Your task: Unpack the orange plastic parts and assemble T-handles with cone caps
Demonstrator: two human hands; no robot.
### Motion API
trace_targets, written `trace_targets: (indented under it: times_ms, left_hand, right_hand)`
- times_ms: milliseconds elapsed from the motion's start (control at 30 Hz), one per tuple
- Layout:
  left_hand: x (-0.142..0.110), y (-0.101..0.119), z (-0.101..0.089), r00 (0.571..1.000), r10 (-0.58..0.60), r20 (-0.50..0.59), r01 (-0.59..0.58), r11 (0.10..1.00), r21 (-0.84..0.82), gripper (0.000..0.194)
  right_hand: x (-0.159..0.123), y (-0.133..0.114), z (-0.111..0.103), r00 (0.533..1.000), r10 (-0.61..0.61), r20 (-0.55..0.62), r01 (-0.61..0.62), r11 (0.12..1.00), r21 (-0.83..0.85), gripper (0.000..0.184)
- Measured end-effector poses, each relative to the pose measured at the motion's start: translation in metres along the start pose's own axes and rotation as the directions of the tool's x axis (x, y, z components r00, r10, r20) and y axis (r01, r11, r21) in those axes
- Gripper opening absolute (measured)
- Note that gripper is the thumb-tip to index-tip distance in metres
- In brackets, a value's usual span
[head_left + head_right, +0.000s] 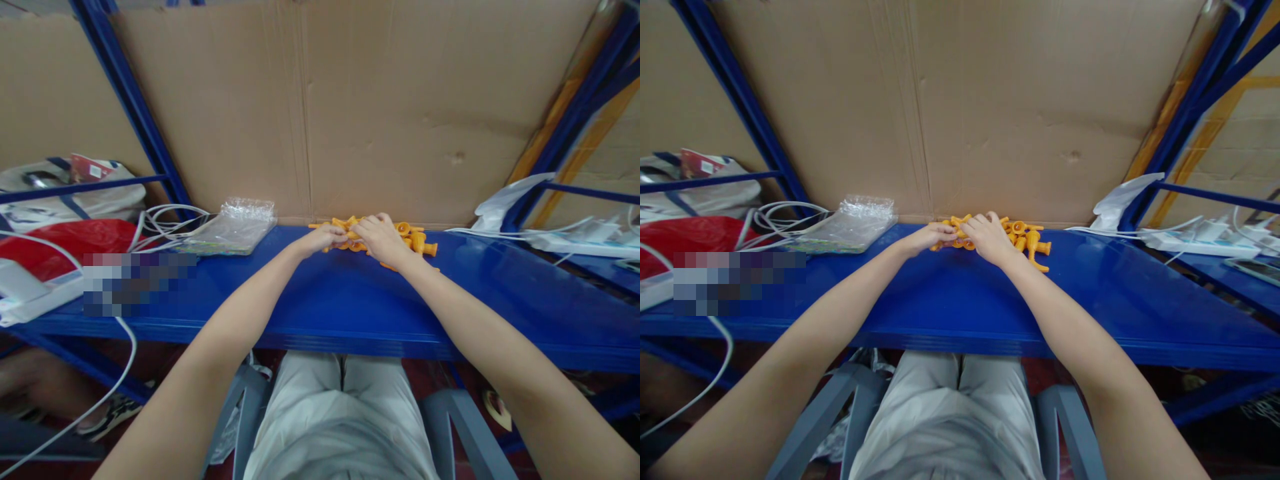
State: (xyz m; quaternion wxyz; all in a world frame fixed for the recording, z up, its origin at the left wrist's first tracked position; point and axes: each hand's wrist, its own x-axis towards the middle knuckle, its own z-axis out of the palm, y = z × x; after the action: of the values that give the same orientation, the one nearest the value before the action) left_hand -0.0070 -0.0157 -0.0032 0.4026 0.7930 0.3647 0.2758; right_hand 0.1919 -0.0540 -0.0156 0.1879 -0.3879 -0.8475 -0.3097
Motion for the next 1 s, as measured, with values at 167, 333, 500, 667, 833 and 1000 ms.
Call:
trace_targets:
  times_ms: [167,333,500,667,833,1000]
  left_hand:
    - [-0.011,0.011,-0.006,0.975,-0.189,0.121,0.208,0.963,-0.173,0.017]
    - [-0.015,0.016,-0.007,0.936,-0.267,0.229,0.319,0.920,-0.230,0.018]
    - [-0.014,0.018,-0.005,0.925,-0.299,0.234,0.349,0.913,-0.213,0.019]
    - [-0.013,0.017,-0.006,0.914,-0.320,0.249,0.374,0.902,-0.217,0.016]
    - [-0.015,0.012,-0.012,0.899,-0.364,0.242,0.419,0.876,-0.240,0.014]
    - [-0.015,0.005,-0.018,0.894,-0.412,0.175,0.444,0.864,-0.238,0.011]
  right_hand:
    - [0.001,0.000,0.002,0.999,-0.036,-0.026,0.037,0.999,0.020,0.030]
    - [0.002,-0.002,0.000,0.999,-0.023,-0.049,0.025,0.999,0.036,0.031]
    - [0.003,-0.005,-0.001,0.999,0.008,-0.038,-0.006,0.999,0.051,0.034]
    - [0.004,-0.005,0.001,0.999,0.021,-0.040,-0.018,0.998,0.055,0.033]
    - [0.000,0.006,0.003,0.992,0.110,-0.069,-0.107,0.993,0.039,0.034]
    - [-0.012,0.031,0.007,0.936,0.342,-0.089,-0.336,0.939,0.071,0.026]
